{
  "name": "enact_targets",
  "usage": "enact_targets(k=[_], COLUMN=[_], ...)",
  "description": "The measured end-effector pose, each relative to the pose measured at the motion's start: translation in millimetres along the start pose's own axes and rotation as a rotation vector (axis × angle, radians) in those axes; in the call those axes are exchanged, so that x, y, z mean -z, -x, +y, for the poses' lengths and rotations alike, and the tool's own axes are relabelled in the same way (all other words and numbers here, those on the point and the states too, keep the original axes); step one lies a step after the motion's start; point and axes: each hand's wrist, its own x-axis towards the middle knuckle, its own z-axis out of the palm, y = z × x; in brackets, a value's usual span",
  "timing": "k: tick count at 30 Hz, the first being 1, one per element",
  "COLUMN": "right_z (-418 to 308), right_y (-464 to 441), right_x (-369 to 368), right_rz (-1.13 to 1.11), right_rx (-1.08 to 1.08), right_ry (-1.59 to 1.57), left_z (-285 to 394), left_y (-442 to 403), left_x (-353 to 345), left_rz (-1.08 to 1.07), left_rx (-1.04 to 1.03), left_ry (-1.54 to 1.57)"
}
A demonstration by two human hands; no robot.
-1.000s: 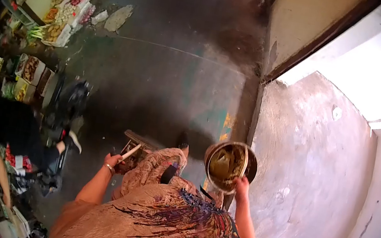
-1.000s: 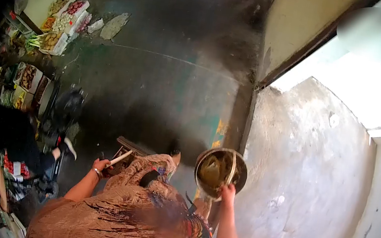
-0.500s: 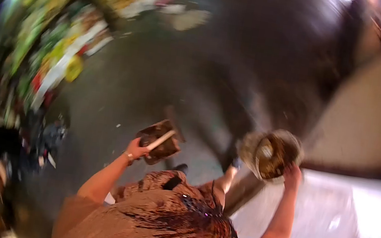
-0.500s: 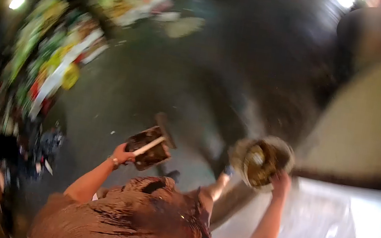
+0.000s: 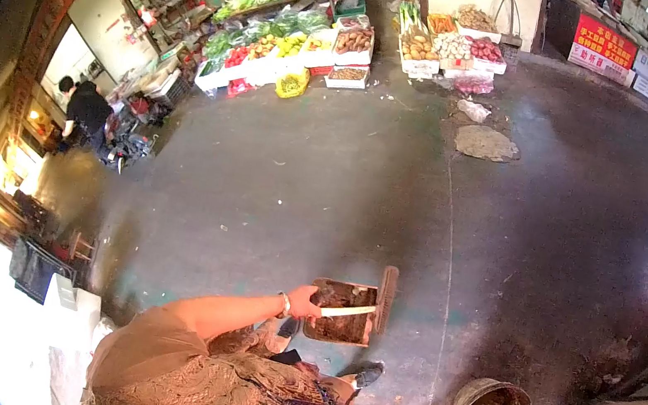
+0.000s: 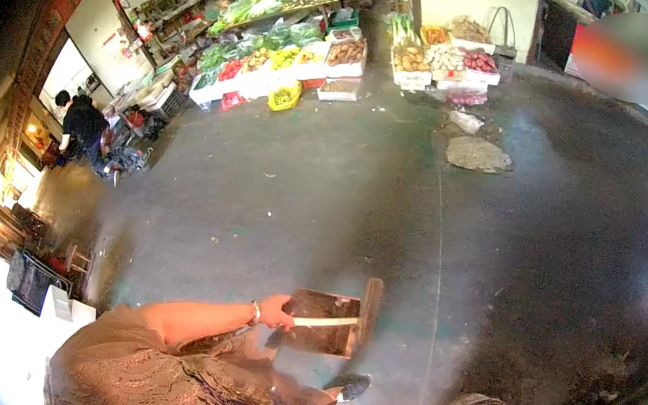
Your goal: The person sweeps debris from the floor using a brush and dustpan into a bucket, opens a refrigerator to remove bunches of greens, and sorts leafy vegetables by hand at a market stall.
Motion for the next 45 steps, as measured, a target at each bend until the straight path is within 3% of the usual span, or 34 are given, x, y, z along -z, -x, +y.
enact_targets(k=[1, 2, 3, 4, 5, 7, 9, 10, 11, 12, 14, 15, 16, 17, 18, 21, 23, 25, 26, 29, 31, 37, 39, 43, 44, 45], right_z=[23.2, 43.4, 38.5, 38.1, 42.0, 13.0, 35.1, 37.1, 53.0, 79.7, 90.9, 93.1, 126.3, 111.6, 140.9, 169.4, 155.5, 145.4, 157.8, 151.4, 146.8, 148.7, 153.7, 181.2, 183.7, 184.9], right_y=[-7.8, -75.1, -43.8, -36.8, -32.0, 83.5, 147.4, 191.3, 210.7, 236.2, 308.0, 334.8, 339.6, 361.7, 365.6, 355.1, 388.8, 391.1, 369.9, 340.9, 324.7, 286.2, 287.6, 289.4, 290.1, 289.5], right_x=[-13.0, -5.6, -27.6, -32.8, -28.6, -56.2, -87.5, -96.7, -102.8, -110.7, -113.0, -116.8, -120.0, -116.4, -121.1, -108.0, -102.8, -92.6, -85.4, -39.5, -7.2, 56.2, 72.2, 94.2, 97.5, 99.7], right_rz=[0.095, -0.060, 0.132, -0.209, -0.545, -0.608, -0.822, -0.881, -1.092, -1.123, -1.133, -1.133, -1.177, -1.113, -1.057, -0.921, -0.842, -0.776, -0.623, -0.552, -0.602, -0.563, -0.521, -0.465, -0.424, -0.417], right_rx=[0.001, 0.012, 0.108, 0.051, -0.009, -0.200, -0.320, -0.341, -0.256, -0.392, -0.611, -0.648, -0.663, -0.730, -0.719, -0.678, -0.679, -0.404, -0.716, -0.750, -0.799, -0.933, -0.904, -0.965, -0.965, -0.966], right_ry=[0.155, 0.102, 0.180, 0.070, -0.044, -0.055, 0.019, 0.088, 0.311, 0.265, 0.227, 0.375, 0.328, 0.240, 0.246, 0.188, 0.027, -0.214, -0.284, -0.433, -0.524, -0.764, -0.769, -0.845, -0.877, -0.888], left_z=[-1.8, 1.8, 12.4, 26.0, 22.0, 16.9, 7.9, 3.2, 10.5, 18.7, 12.3, 9.2, 11.2, 18.6, 28.2, 51.2, 61.5, 61.4, 59.1, 70.1, 65.0, 100.6, 119.4, 127.1, 123.7, 121.0], left_y=[7.3, 8.4, 12.3, 10.1, 8.4, -4.1, -21.2, -27.5, -25.1, -30.2, -27.2, -28.5, -30.4, -31.4, -27.6, -12.2, -14.6, -26.8, -37.8, -49.3, -61.2, -43.4, -36.5, -32.4, -32.8, -32.5], left_x=[4.7, -7.9, -20.6, -28.8, -40.9, -59.4, -63.7, -71.4, -77.8, -76.6, -94.1, -100.3, -107.0, -116.4, -125.7, -161.7, -138.7, -154.8, -164.6, -200.1, -227.7, -308.8, -335.3, -393.5, -405.6, -419.3], left_rz=[0.007, 0.015, 0.022, -0.001, 0.025, -0.041, -0.032, -0.011, 0.138, -0.158, -0.162, -0.183, -0.297, -0.388, -0.454, -0.496, -0.645, -0.714, -0.728, -0.734, -0.712, -0.756, -0.852, -0.863, -0.793, -0.803], left_rx=[-0.061, -0.110, -0.161, -0.087, -0.152, -0.165, -0.256, -0.155, -0.417, -0.170, -0.275, -0.324, -0.312, -0.301, -0.307, -0.394, -0.412, -0.459, -0.494, -0.614, -0.889, -0.845, -0.993, -1.346, -1.537, -1.543], left_ry=[0.028, -0.010, -0.045, -0.094, -0.080, -0.053, -0.125, -0.155, -0.494, -0.430, -0.413, -0.413, -0.417, -0.417, -0.444, -0.522, -0.596, -0.571, -0.667, -0.814, -0.919, -1.355, -1.623, -1.831, -1.753, -1.758])
